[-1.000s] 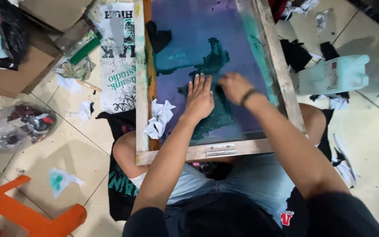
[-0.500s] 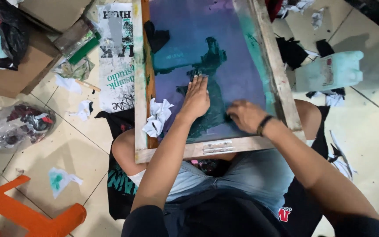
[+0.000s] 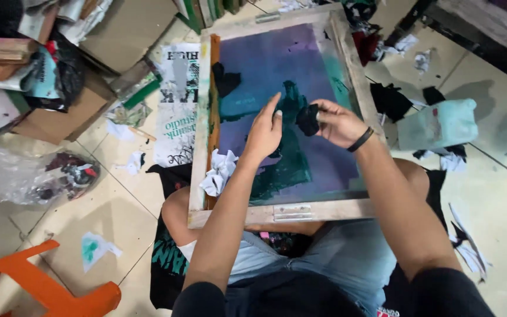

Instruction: Cleaning ink and debris from a screen printing mesh using paper scraps and hands.

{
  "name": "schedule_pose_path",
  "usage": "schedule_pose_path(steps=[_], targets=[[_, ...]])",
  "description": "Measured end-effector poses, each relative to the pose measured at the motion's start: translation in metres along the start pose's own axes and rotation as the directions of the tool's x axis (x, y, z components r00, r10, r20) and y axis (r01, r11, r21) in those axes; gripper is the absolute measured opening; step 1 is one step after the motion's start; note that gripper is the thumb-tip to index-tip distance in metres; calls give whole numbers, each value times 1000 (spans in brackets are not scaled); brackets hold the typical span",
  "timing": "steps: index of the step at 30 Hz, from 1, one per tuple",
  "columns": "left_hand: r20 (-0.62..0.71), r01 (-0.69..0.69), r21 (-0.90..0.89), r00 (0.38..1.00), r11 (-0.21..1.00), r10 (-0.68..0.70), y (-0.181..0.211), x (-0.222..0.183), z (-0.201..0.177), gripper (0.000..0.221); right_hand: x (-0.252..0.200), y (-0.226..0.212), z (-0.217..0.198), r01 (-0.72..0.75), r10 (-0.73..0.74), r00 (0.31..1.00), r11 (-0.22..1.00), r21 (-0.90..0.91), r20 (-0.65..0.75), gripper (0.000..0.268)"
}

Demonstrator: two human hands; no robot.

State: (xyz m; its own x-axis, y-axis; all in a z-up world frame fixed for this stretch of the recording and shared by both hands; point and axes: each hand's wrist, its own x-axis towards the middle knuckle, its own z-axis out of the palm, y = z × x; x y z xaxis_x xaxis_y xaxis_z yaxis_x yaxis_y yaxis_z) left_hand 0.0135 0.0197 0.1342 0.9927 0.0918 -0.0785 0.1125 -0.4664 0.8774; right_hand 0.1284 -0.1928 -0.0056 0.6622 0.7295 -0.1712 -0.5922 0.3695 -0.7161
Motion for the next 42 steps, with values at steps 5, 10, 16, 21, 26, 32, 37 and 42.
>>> schedule_pose_path(steps=[5, 10, 16, 21, 26, 32, 37, 42], targets=[[-155, -1, -129, 988, 992, -19, -64, -5, 31, 41, -4, 25, -6, -13, 18, 999, 985, 170, -28, 27], [-116, -38, -181, 993, 983, 17, -87, -4, 53, 37, -11, 19, 18, -22, 26, 999, 992, 126, -35, 22], [-40, -72, -492, 997, 868, 60, -122, 4, 76, 34, 2, 38, 8, -57, 44, 989, 995, -88, -144, 20], [-38, -61, -560, 998, 826, 49, -123, 4, 80, 29, -6, 24, 31, -21, -19, 979, 981, -193, -202, 19], [-87, -63, -562, 996, 824, 16, -117, 6, 74, 22, -10, 18, 25, 0, -18, 977, 996, -84, -214, 12], [-107, -77, -557, 994, 827, 21, -125, 6, 72, 21, -11, 22, 33, 34, -90, 976, 962, -271, -197, 8], [-127, -106, -585, 991, 804, 38, -133, 9, 77, 25, -10, 29, 26, 57, -140, 962, 944, -324, -237, 12], [-112, -67, -618, 994, 783, -3, -136, 9, 78, 14, -7, 26, 37, 50, -129, 955, 957, -285, -266, 8]])
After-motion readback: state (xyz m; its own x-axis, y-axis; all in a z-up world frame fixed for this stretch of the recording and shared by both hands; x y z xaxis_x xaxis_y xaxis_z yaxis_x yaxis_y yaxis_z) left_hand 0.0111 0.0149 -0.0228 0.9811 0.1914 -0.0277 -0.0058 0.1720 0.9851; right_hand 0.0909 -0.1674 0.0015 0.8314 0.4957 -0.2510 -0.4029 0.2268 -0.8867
